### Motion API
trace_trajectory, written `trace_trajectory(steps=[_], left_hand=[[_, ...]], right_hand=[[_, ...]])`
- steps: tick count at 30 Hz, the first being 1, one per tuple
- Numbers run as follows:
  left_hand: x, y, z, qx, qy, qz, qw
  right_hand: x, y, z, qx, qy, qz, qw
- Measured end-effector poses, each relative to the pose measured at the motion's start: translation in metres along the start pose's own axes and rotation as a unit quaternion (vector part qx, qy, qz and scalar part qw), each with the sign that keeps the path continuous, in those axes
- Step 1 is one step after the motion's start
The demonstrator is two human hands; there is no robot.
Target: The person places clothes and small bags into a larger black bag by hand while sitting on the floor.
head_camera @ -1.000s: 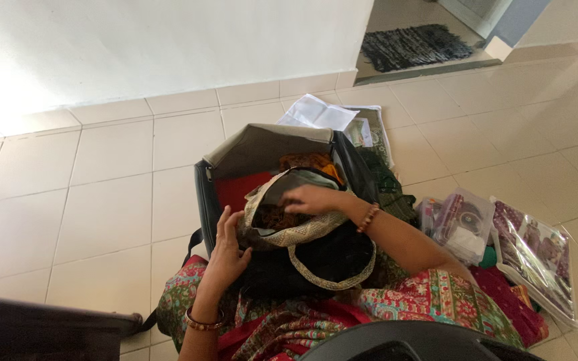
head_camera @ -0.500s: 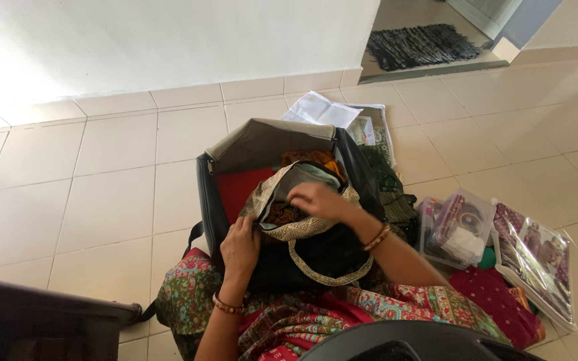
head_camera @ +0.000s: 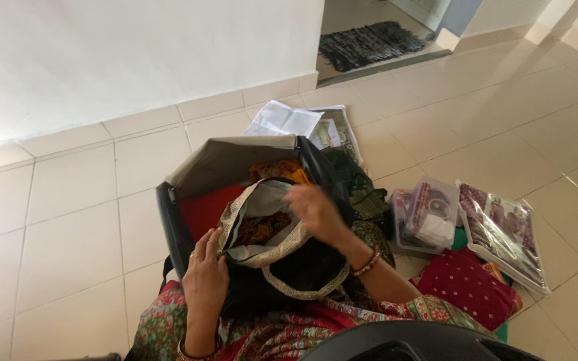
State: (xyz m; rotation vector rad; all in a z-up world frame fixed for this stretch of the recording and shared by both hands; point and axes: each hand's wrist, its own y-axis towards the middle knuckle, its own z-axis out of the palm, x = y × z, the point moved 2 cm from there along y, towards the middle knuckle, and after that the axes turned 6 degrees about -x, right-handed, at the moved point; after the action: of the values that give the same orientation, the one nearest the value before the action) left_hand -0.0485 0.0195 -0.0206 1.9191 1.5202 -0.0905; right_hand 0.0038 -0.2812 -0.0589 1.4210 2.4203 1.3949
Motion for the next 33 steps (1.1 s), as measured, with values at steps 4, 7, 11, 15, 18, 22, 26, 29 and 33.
trace_trajectory(steps=[4,7,11,15,18,22,26,29,33], left_hand=[[-0.049,0.021,0.016,0.109,-0.173,0.007,0.979],[-0.091,0.042,0.051,0.096,-0.192,0.081,0.973],[-0.110,0.068,0.112,0.147,-0.078,0.080,0.983],[-0.105,0.061,0.152,0.145,-0.198,0.078,0.966],[-0.091,0.051,0.164,0.200,-0.281,-0.012,0.938],[-0.071,0.037,0.167,0.158,-0.406,-0.089,0.896],[-0.063,0.027,0.174,0.084,-0.443,-0.122,0.884],[-0.061,0.021,0.172,0.067,-0.473,-0.115,0.871],[-0.062,0.020,0.158,0.053,-0.420,-0.058,0.904]], right_hand=[[-0.067,-0.015,-0.028,0.039,-0.062,0.241,0.968],[-0.074,-0.024,-0.025,0.161,-0.038,0.391,0.905],[-0.055,-0.029,-0.024,0.061,0.093,0.285,0.952],[-0.032,-0.048,-0.008,0.007,0.162,0.288,0.944],[-0.027,-0.070,0.001,-0.009,0.228,0.305,0.924],[-0.037,-0.078,0.008,-0.051,0.393,0.339,0.853],[-0.032,-0.059,0.004,0.007,0.232,0.267,0.935],[-0.016,-0.044,0.000,0.076,0.223,0.197,0.952],[-0.010,-0.038,0.002,0.101,0.221,0.194,0.950]])
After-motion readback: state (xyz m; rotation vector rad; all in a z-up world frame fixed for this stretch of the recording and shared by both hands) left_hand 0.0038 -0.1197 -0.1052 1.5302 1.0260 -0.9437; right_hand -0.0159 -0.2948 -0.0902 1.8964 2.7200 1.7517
